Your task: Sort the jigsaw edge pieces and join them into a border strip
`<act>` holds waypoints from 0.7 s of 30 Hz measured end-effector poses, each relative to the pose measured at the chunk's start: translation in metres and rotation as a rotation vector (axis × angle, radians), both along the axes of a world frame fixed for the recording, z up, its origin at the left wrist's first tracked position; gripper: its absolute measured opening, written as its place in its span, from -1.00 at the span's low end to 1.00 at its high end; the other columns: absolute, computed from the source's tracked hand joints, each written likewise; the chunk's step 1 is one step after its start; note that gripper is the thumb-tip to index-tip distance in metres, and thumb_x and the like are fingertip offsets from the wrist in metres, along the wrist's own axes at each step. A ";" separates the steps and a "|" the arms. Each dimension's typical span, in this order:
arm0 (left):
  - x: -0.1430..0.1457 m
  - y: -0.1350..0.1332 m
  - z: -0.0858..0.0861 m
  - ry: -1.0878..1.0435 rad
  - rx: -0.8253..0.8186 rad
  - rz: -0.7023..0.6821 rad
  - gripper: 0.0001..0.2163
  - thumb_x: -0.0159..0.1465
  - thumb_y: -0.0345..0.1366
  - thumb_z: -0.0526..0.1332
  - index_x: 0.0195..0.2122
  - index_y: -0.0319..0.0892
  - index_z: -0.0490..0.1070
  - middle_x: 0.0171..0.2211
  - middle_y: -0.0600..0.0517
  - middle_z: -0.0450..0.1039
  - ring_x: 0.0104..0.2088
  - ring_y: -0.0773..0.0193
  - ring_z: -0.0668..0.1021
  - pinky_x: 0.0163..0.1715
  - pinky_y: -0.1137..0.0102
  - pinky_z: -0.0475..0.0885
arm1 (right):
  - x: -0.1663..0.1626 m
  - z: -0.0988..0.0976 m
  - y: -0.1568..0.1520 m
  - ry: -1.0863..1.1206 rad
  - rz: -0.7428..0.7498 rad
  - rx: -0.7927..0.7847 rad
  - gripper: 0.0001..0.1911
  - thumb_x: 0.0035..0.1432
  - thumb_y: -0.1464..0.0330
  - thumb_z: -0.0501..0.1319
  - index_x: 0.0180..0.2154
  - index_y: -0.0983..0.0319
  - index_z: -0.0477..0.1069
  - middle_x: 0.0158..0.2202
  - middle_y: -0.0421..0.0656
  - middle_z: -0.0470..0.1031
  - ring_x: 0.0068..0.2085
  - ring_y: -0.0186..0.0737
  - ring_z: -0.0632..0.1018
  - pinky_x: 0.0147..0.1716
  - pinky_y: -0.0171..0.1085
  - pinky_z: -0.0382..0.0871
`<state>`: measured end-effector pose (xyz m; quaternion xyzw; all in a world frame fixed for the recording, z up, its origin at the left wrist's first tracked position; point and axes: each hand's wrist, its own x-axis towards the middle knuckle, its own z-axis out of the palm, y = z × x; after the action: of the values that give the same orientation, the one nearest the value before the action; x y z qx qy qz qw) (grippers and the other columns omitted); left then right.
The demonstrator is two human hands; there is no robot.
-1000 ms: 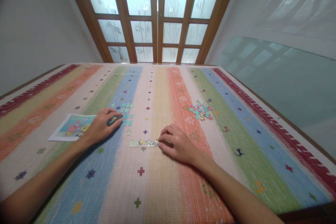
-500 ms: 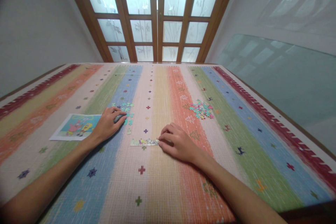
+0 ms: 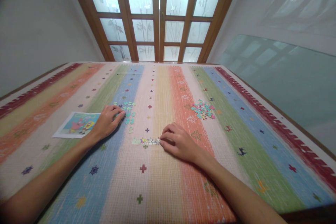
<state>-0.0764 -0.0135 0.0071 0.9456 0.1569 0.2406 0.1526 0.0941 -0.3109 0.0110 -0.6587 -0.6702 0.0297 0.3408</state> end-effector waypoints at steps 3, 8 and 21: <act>-0.004 0.004 0.001 -0.005 0.000 0.001 -0.74 0.42 -0.21 0.06 -0.22 -0.16 0.53 -0.19 -0.09 0.46 -0.09 0.04 0.45 0.07 0.07 0.37 | 0.000 -0.001 0.000 0.001 0.002 -0.004 -0.84 0.35 0.38 0.19 -0.19 0.22 0.56 -0.21 -0.05 0.51 -0.17 -0.15 0.51 -0.16 -0.12 0.46; -0.007 0.006 0.000 0.006 0.011 -0.063 -0.78 0.34 -0.29 0.10 -0.20 -0.16 0.56 -0.15 -0.10 0.45 -0.05 0.02 0.45 0.08 0.04 0.37 | 0.001 -0.001 0.000 0.000 0.004 0.003 -0.85 0.35 0.39 0.19 -0.19 0.21 0.56 -0.21 -0.05 0.51 -0.17 -0.15 0.51 -0.17 -0.13 0.46; -0.021 0.017 0.008 0.053 0.024 -0.122 -0.73 0.33 -0.31 0.06 -0.11 -0.13 0.55 -0.09 -0.11 0.49 -0.02 0.01 0.47 0.09 0.03 0.38 | 0.000 0.001 0.000 0.000 0.003 -0.002 -0.84 0.35 0.40 0.18 -0.18 0.21 0.56 -0.21 -0.04 0.52 -0.17 -0.16 0.53 -0.17 -0.13 0.49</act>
<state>-0.0974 0.0037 0.0151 0.9613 0.0998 0.2075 0.1513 0.0940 -0.3109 0.0119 -0.6579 -0.6712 0.0310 0.3401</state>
